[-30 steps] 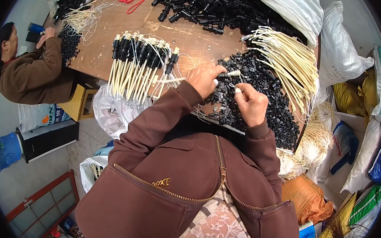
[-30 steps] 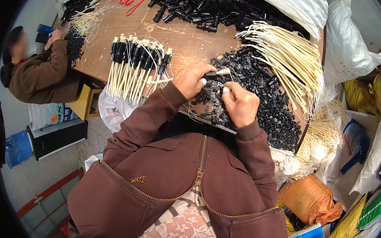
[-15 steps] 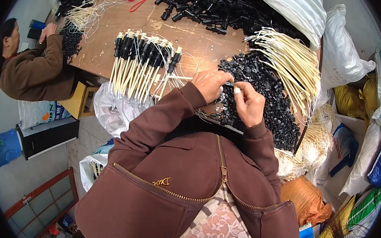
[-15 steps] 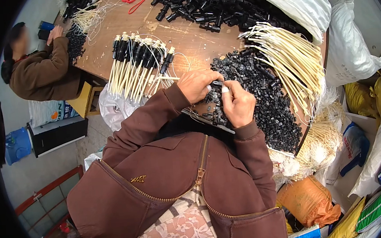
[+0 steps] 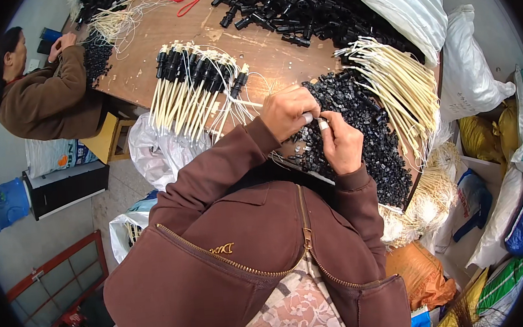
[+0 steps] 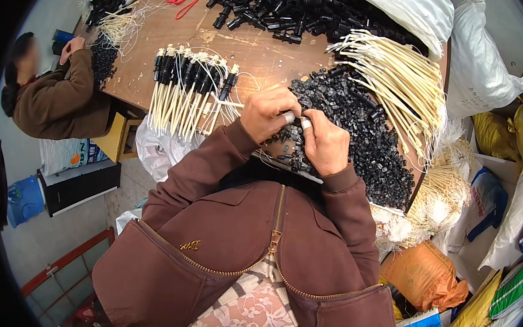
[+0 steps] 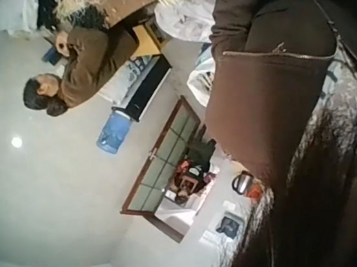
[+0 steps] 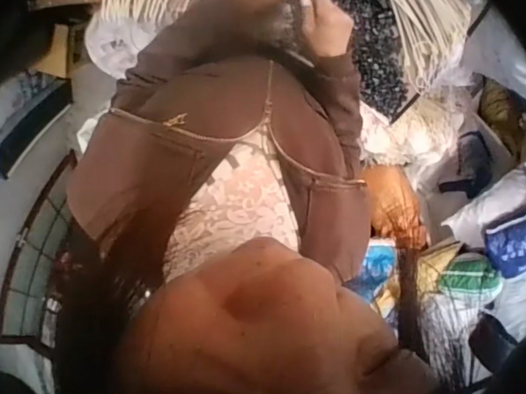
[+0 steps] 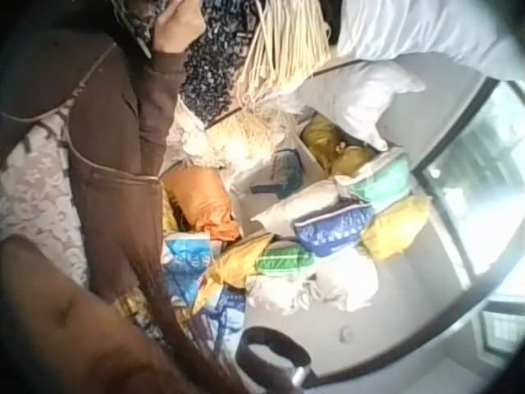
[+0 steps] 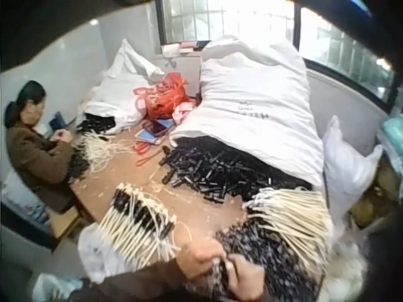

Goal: Assembling electronic wire harnesses by organizing and connecting wires at a workbench.

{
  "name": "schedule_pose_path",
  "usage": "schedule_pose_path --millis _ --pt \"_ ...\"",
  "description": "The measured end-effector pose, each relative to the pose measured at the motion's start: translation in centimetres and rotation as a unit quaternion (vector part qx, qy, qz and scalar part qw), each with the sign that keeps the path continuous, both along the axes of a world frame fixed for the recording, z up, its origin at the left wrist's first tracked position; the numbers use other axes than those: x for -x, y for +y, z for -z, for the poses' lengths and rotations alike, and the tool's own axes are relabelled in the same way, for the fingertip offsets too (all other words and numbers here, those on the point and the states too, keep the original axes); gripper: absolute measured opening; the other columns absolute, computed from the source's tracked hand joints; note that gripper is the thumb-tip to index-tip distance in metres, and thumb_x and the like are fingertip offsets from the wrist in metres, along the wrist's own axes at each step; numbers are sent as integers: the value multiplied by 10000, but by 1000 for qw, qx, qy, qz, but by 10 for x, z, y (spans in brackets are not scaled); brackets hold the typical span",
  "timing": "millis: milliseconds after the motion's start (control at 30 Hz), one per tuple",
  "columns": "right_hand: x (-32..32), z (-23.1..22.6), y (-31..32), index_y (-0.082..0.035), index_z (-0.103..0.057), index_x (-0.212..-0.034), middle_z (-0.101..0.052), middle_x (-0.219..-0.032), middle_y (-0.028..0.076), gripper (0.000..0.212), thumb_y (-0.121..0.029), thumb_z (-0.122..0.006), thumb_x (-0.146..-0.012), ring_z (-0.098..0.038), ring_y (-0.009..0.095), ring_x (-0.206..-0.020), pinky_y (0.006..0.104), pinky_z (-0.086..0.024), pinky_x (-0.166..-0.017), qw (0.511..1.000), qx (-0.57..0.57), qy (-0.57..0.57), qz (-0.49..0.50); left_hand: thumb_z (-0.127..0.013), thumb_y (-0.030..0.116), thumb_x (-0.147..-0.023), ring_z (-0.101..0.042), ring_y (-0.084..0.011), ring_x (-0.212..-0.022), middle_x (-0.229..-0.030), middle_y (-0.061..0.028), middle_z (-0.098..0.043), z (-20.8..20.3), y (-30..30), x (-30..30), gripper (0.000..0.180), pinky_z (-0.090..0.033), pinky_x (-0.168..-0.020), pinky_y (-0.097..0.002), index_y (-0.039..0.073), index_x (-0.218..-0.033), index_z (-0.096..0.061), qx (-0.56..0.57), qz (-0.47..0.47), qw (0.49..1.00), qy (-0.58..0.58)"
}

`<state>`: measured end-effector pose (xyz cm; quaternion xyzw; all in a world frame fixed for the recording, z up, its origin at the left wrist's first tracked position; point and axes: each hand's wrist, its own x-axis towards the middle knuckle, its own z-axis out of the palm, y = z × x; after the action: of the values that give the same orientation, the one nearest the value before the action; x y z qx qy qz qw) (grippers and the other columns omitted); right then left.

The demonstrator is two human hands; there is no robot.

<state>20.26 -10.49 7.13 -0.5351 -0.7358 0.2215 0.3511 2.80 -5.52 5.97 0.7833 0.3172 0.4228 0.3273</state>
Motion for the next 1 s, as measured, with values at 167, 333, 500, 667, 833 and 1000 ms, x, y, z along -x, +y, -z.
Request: schedule_pose_path --millis 167,333,500,667,833,1000 --pt "4 1 -9 -23 -664 -969 -621 -660 63 164 -22 -595 -819 -505 166 -500 278 -416 -494 996 56 69 -15 -634 -11 -672 -533 -169 -728 -816 -36 -617 -5 -10 -2 104 -430 -668 -284 54 -754 -633 42 27 995 -88" --pt "0 14 -17 -6 -690 -907 -570 -613 11 122 -36 -602 -827 -427 103 -499 226 -355 -479 977 115 180 20 -639 0 -680 -549 -164 -709 -799 -6 -621 26 7 24 121 -444 -652 -281 85 -767 -637 -51 -88 993 61" --pt "-9 22 -13 2 -695 -884 -543 -610 -33 123 -52 -594 -837 -378 62 -514 191 -302 -478 958 184 213 47 -661 22 -684 -544 -168 -667 -798 -25 -619 24 2 66 174 -460 -646 -288 83 -846 -639 25 -217 954 208" --pt "-5 30 -9 0 -695 -878 -537 -614 -45 126 -60 -592 -837 -360 52 -516 183 -281 -476 949 222 218 42 -648 -9 -687 -560 -186 -673 -820 -26 -621 42 14 34 259 -482 -648 -312 115 -913 -629 72 -173 963 193" --pt "-7 32 -6 1 -695 -867 -534 -614 -47 124 -63 -593 -838 -355 47 -519 180 -272 -475 945 220 236 53 -645 -31 -680 -550 -179 -661 -816 -31 -615 56 39 29 284 -476 -625 -310 120 -921 -643 47 -164 966 194" --pt "-15 27 2 3 -687 -884 -549 -646 -43 137 -58 -569 -852 -375 34 -544 161 -280 -502 926 269 256 66 -634 -47 -669 -547 -172 -654 -802 -34 -611 46 44 16 287 -476 -609 -306 109 -909 -650 -5 -197 959 201"
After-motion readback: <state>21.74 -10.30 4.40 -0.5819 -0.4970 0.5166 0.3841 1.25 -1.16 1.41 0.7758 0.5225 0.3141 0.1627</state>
